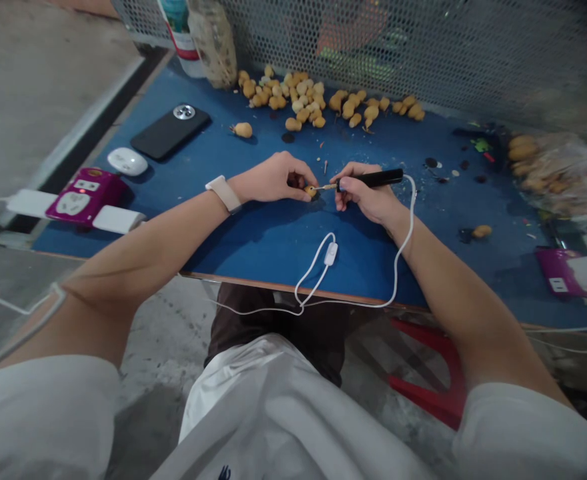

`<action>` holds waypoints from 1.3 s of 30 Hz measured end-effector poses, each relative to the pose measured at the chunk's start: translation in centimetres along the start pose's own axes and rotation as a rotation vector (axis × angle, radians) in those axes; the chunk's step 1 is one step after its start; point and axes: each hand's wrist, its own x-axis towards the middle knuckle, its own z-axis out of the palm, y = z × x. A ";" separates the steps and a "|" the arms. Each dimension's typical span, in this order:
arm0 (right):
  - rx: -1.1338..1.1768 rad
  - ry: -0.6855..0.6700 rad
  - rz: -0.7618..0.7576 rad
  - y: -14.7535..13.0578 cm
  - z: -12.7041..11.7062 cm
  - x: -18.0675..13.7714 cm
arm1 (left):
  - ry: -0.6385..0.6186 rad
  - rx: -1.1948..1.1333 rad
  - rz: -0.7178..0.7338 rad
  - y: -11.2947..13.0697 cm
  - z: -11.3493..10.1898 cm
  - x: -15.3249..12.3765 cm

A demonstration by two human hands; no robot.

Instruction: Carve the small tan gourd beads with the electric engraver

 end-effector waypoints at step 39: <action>0.049 -0.045 -0.047 0.4 -0.3 0.2 | -0.020 0.016 0.017 0.5 -0.2 0.0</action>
